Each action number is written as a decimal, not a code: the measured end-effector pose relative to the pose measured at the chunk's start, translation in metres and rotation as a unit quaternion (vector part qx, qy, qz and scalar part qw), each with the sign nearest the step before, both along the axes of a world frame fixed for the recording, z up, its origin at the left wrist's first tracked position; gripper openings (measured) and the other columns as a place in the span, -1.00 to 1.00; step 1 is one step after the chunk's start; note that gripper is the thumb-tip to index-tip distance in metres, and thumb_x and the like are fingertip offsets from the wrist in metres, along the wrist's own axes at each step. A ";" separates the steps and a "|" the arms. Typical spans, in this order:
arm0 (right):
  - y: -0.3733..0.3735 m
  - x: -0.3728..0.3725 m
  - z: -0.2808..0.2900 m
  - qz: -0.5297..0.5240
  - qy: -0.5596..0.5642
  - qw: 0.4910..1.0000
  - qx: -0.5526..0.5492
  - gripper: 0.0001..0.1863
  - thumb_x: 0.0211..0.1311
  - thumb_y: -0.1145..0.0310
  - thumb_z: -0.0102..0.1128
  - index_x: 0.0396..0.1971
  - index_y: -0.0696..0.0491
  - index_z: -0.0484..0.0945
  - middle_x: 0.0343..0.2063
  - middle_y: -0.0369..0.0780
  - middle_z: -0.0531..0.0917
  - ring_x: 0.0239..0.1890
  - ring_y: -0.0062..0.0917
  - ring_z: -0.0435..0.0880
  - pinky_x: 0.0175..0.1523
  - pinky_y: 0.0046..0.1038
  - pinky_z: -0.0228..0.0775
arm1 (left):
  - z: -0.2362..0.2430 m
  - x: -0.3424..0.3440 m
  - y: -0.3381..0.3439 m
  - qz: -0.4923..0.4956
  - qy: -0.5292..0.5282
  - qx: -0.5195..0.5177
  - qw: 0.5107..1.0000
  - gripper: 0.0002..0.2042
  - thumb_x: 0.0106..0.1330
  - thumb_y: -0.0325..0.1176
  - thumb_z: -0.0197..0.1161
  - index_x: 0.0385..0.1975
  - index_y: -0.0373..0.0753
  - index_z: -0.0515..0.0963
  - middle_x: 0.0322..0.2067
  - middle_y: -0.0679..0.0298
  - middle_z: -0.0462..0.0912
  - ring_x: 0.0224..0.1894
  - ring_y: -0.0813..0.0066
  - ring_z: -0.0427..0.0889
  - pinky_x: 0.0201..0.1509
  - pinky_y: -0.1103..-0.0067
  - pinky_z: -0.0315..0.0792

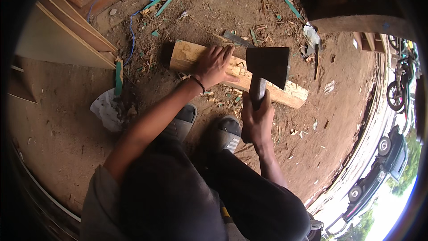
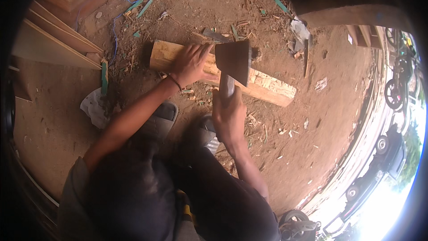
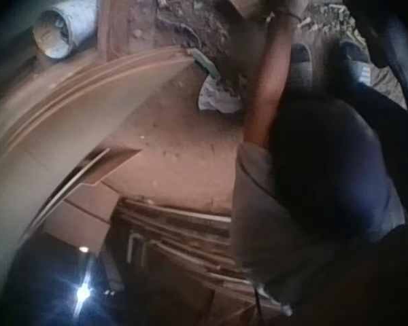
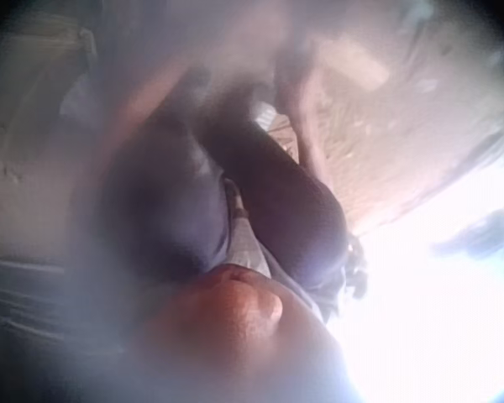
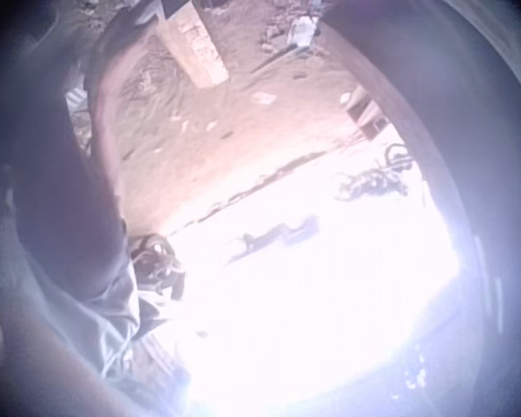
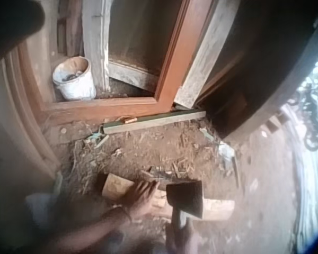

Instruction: The person uses a small axe to repeatedly strike and shape a wooden plank placed on the ground. They occasionally pause to remove small wood chips by hand and place them into a nearby bucket. The person continues carving the plank until the end of the clip.

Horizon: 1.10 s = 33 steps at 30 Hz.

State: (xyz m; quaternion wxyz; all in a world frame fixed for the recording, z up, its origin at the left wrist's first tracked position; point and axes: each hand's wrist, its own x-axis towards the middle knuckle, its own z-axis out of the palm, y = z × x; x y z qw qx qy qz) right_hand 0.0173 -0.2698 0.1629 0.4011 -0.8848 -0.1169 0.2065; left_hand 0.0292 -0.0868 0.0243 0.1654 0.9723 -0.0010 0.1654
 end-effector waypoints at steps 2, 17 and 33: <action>0.003 -0.002 0.000 -0.008 0.013 1.000 0.016 -0.64 0.38 0.37 0.13 0.02 0.28 0.35 -0.59 0.09 0.63 -0.53 -0.13 0.73 -0.46 -0.21 0.47 | 0.000 0.000 0.000 -0.003 0.052 -0.007 0.999 0.14 -0.13 0.42 0.40 0.29 -0.44 0.27 0.10 0.07 0.56 0.04 0.28 0.55 0.23 0.41 0.34; 0.016 -0.001 0.004 -0.012 0.080 0.993 -0.083 -0.66 0.34 0.33 0.19 -0.12 0.32 0.43 -0.48 0.16 0.67 -0.41 -0.19 0.76 -0.35 -0.24 0.53 | 0.001 -0.001 0.004 -0.019 0.061 0.023 0.998 0.16 -0.11 0.46 0.34 0.31 -0.47 0.24 0.18 0.04 0.50 0.11 0.26 0.51 0.27 0.38 0.32; -0.005 -0.003 -0.013 0.052 0.005 0.998 -0.034 -0.68 0.33 0.39 0.16 -0.08 0.31 0.38 -0.54 0.10 0.66 -0.49 -0.15 0.73 -0.39 -0.20 0.53 | 0.015 -0.011 0.042 0.023 0.094 0.024 0.995 -0.01 0.06 0.22 0.40 0.40 -0.28 0.19 0.29 0.00 0.38 0.38 0.08 0.30 0.51 0.04 -0.02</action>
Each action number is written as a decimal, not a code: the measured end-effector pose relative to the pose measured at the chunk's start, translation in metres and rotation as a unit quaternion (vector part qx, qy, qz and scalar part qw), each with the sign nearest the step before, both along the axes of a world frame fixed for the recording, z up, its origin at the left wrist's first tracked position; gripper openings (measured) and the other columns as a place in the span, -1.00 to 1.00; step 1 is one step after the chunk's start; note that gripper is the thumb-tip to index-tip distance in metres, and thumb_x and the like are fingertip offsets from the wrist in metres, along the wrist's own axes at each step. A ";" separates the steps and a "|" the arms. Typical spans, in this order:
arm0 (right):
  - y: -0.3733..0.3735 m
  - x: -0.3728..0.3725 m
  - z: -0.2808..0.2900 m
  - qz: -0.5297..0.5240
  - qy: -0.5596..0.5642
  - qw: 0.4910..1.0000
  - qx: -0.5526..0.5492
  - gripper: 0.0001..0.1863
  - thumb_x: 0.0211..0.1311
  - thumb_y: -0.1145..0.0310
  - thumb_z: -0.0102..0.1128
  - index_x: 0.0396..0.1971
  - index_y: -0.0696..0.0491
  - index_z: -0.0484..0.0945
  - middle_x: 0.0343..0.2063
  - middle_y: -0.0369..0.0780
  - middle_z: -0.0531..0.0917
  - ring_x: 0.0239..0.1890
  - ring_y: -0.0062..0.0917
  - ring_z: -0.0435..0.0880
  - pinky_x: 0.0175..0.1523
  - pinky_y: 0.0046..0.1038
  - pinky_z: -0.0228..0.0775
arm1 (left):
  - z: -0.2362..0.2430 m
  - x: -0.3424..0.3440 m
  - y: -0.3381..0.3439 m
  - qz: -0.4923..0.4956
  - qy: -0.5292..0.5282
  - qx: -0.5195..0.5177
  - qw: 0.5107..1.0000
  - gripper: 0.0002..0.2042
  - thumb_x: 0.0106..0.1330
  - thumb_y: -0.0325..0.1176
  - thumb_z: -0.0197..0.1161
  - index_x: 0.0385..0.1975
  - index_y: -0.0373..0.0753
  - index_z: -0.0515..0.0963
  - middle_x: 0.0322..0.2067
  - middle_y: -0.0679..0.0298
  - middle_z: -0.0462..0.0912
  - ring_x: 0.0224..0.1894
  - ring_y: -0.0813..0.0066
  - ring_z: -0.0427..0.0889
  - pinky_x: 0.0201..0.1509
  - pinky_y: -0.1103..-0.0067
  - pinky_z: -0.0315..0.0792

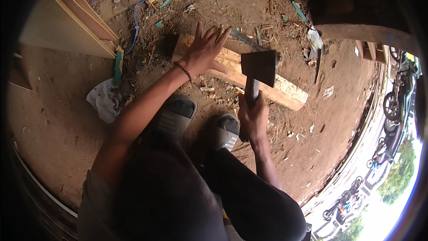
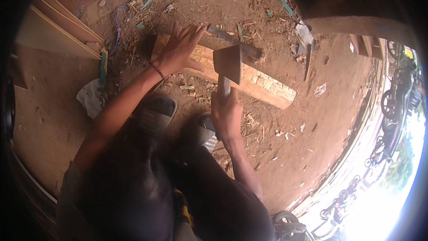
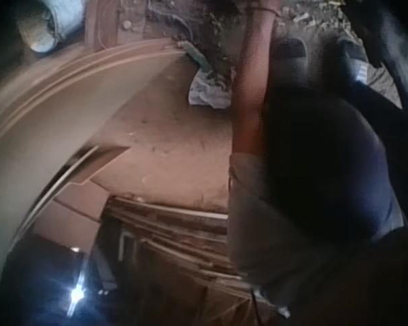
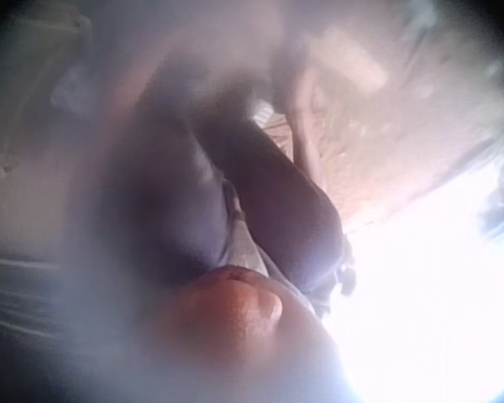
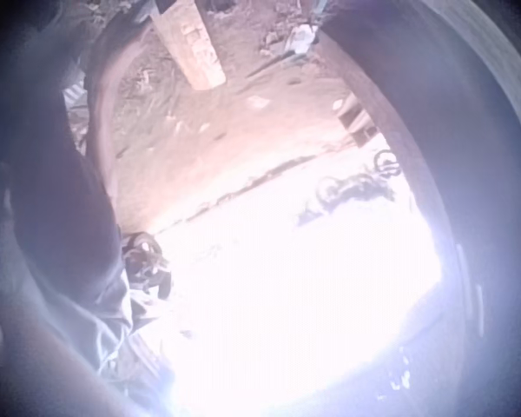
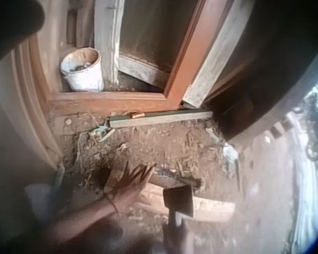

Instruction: The person uses a small axe to repeatedly strike and shape a wooden plank placed on the ground. They occasionally pause to remove small wood chips by hand and place them into a nearby bucket. The person continues carving the plank until the end of the clip.

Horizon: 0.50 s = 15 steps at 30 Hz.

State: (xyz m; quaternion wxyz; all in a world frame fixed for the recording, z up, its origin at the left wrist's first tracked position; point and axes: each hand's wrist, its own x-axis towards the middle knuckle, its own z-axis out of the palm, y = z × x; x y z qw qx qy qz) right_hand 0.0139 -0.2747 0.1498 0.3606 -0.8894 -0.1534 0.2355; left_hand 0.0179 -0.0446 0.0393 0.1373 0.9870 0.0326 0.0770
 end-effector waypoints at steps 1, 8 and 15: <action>-0.004 -0.004 0.001 -0.008 0.011 0.999 0.049 -0.70 0.31 0.42 0.20 -0.09 0.29 0.40 -0.56 0.07 0.65 -0.53 -0.24 0.70 -0.40 -0.26 0.52 | 0.004 -0.001 0.014 -0.013 -0.016 -0.033 0.999 -0.09 0.10 0.15 0.40 0.38 -0.27 0.23 0.27 0.01 0.41 0.35 0.07 0.34 0.49 0.07 0.03; 0.011 0.000 -0.024 -0.069 0.085 0.994 -0.010 -0.67 0.33 0.39 0.17 -0.04 0.29 0.41 -0.67 -0.04 0.58 -0.65 -0.44 0.61 -0.51 -0.39 0.37 | -0.005 -0.005 0.041 0.068 -0.130 -0.147 0.978 -0.79 0.37 -0.35 0.08 -0.14 -0.27 0.59 -0.29 0.05 0.67 -0.17 0.08 0.63 0.03 0.26 0.47; -0.003 -0.015 -0.026 -0.025 -0.026 0.993 0.109 -0.77 0.30 0.42 0.20 -0.15 0.25 0.50 -0.45 -0.03 0.62 -0.46 -0.53 0.63 -0.48 -0.38 0.35 | -0.021 -0.002 0.038 0.094 -0.116 -0.126 0.981 -0.68 0.42 -0.23 0.09 -0.55 -0.25 0.57 -0.58 0.09 0.63 -0.45 0.11 0.64 -0.18 0.28 0.50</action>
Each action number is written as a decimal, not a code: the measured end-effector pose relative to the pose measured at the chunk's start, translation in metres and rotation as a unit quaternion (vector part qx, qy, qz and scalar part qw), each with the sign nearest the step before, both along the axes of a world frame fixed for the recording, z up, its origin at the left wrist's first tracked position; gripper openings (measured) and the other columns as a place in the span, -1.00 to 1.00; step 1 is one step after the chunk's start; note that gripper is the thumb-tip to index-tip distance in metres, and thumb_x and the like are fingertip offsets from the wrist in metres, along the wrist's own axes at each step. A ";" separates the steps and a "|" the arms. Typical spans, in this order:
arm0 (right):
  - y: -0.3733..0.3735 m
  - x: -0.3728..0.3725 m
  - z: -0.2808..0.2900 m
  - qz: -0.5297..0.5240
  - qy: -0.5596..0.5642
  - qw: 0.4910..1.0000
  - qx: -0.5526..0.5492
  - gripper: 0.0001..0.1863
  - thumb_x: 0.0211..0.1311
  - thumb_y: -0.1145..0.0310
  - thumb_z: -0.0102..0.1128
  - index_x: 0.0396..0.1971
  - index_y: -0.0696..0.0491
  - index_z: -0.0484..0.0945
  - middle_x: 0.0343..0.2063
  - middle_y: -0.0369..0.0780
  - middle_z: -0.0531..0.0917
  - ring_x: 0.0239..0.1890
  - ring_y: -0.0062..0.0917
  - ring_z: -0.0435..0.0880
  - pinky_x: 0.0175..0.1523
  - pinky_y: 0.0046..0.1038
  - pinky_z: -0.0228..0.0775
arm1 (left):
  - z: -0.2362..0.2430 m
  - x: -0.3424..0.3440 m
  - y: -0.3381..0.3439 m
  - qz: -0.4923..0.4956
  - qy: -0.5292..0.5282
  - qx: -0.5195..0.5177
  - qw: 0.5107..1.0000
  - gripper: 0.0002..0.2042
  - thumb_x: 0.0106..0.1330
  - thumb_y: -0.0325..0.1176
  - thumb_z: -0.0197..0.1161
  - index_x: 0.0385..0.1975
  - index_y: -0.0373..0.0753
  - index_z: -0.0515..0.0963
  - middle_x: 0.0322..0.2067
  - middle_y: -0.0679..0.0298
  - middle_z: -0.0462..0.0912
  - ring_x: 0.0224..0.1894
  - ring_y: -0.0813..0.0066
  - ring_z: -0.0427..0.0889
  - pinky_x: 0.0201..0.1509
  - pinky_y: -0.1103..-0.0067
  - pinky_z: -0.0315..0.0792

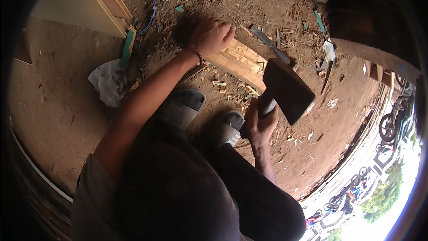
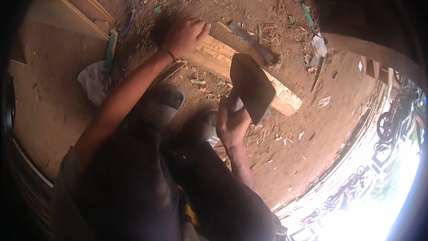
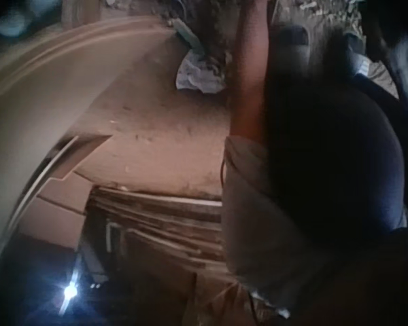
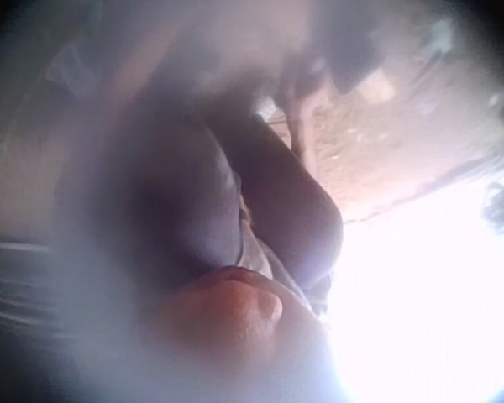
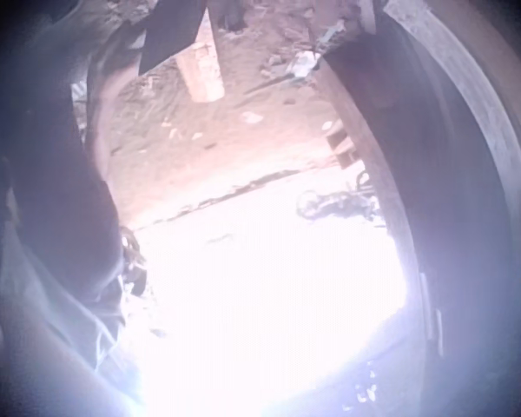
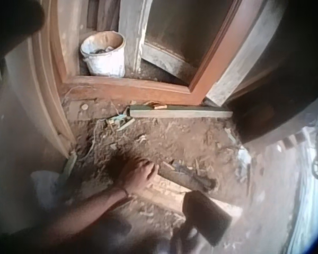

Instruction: The person uses a small axe to repeatedly strike and shape a wooden plank placed on the ground. They occasionally pause to remove small wood chips by hand and place them into a nearby bucket. The person continues carving the plank until the end of the clip.

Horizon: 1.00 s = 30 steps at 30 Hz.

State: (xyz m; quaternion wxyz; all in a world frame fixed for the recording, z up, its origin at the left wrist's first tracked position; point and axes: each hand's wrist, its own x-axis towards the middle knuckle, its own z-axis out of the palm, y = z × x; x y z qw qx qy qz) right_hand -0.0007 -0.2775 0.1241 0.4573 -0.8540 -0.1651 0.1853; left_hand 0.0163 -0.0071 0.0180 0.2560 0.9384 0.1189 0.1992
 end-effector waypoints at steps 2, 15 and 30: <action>0.001 -0.002 -0.006 0.016 -0.017 1.000 -0.011 -0.86 0.31 0.43 0.19 -0.29 0.19 0.48 -0.49 -0.19 0.55 -0.49 -0.66 0.51 -0.50 -0.46 0.27 | 0.000 0.003 0.002 0.007 -0.021 0.007 1.000 -0.65 0.41 -0.20 0.09 -0.61 -0.19 0.57 -0.68 0.10 0.60 -0.54 0.16 0.63 -0.18 0.30 0.50; 0.021 0.002 -0.007 -0.108 0.052 0.989 0.087 -0.80 0.35 0.33 0.25 -0.42 0.08 0.48 -0.70 -0.34 0.52 -0.70 -0.72 0.45 -0.61 -0.59 0.26 | 0.002 0.004 -0.001 0.024 0.015 0.023 0.999 -0.65 0.42 -0.17 0.10 -0.60 -0.17 0.58 -0.62 0.12 0.64 -0.51 0.12 0.62 -0.20 0.29 0.45; -0.007 0.029 0.008 -0.155 0.180 0.971 0.028 -0.72 0.39 0.25 0.19 -0.50 0.08 0.47 -0.74 -0.31 0.51 -0.74 -0.65 0.48 -0.62 -0.56 0.27 | -0.008 0.007 0.001 0.018 -0.018 -0.025 0.999 -0.69 0.41 -0.18 0.10 -0.52 -0.22 0.60 -0.51 0.09 0.66 -0.37 0.09 0.65 -0.17 0.27 0.48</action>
